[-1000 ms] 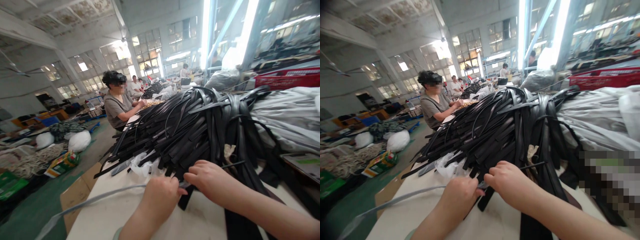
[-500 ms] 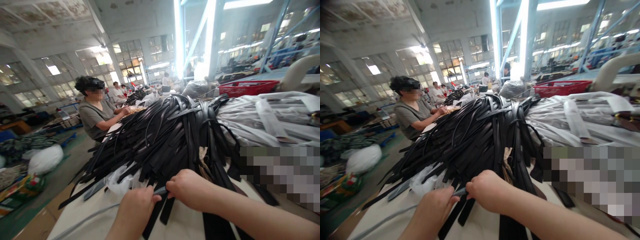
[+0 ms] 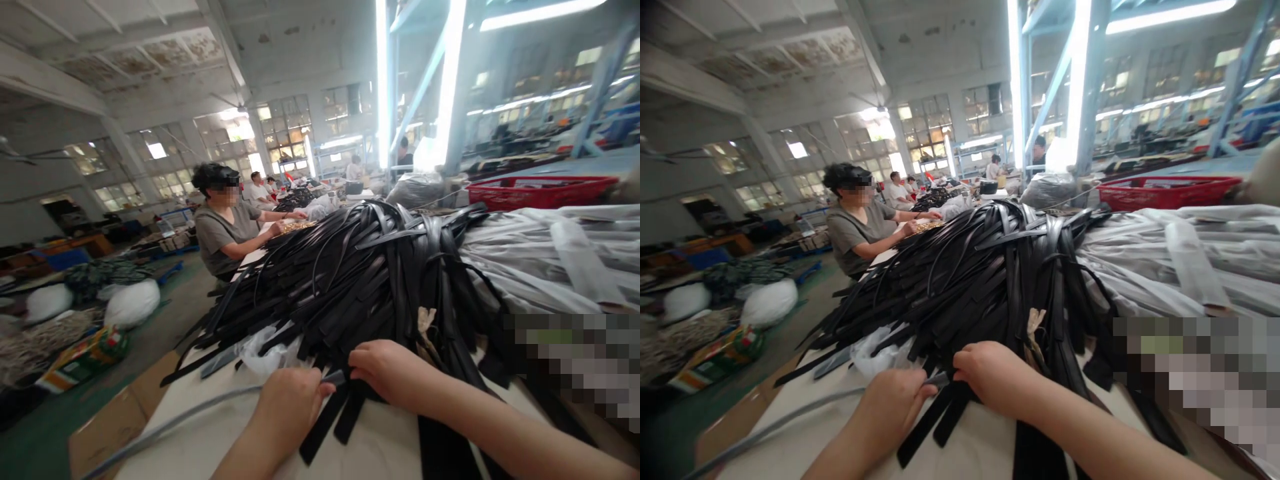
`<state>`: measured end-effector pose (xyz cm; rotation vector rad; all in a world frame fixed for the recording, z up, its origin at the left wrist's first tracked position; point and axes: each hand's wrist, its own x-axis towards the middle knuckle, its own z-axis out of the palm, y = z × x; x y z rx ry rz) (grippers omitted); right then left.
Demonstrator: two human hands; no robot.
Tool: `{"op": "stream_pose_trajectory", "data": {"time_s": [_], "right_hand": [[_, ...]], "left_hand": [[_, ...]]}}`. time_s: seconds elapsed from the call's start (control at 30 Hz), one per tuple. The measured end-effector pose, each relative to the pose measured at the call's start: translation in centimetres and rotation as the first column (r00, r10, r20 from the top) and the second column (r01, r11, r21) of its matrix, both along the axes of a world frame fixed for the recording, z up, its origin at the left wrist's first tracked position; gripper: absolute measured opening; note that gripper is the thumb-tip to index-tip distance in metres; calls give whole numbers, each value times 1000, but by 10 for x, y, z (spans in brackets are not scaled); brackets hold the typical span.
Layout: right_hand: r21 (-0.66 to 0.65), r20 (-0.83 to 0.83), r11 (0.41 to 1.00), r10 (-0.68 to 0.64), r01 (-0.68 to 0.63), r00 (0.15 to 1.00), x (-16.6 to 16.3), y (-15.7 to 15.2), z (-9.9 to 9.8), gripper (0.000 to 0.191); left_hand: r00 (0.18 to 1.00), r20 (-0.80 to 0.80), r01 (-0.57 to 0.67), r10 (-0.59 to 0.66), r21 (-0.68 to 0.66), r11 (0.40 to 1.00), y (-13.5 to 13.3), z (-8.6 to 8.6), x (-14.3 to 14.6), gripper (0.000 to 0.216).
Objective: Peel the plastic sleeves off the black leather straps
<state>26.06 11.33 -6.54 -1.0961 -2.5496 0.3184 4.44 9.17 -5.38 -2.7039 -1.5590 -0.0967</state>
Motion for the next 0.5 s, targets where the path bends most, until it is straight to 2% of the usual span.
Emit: {"op": "stream_pose_trajectory", "data": {"time_s": [0.13, 0.2, 0.27, 0.33, 0.4, 0.5], "right_hand": [[-39, -200, 999, 6, -14, 980, 8, 1, -20, 28], [-26, -271, 998, -62, 57, 961, 13, 10, -37, 36], [-27, -294, 997, -71, 66, 953, 16, 21, -55, 41], [-16, -312, 998, -56, 54, 948, 17, 30, -71, 44], [-9, -316, 999, -39, 38, 948, 18, 33, -83, 46], [-14, -312, 1000, -22, 19, 950, 15, 32, -89, 45]], "left_hand": [[996, 84, -44, 41, 29, 999, -8, 10, -9, 34], [980, 161, -134, 121, 78, 988, -16, 24, -33, 37], [930, 279, -288, 237, 157, 945, -36, 46, -76, 46], [830, 426, -484, 361, 227, 845, -74, 74, -133, 56], [697, 552, -666, 457, 264, 698, -124, 104, -196, 58], [528, 629, -834, 571, 259, 487, -197, 148, -267, 61]]}}
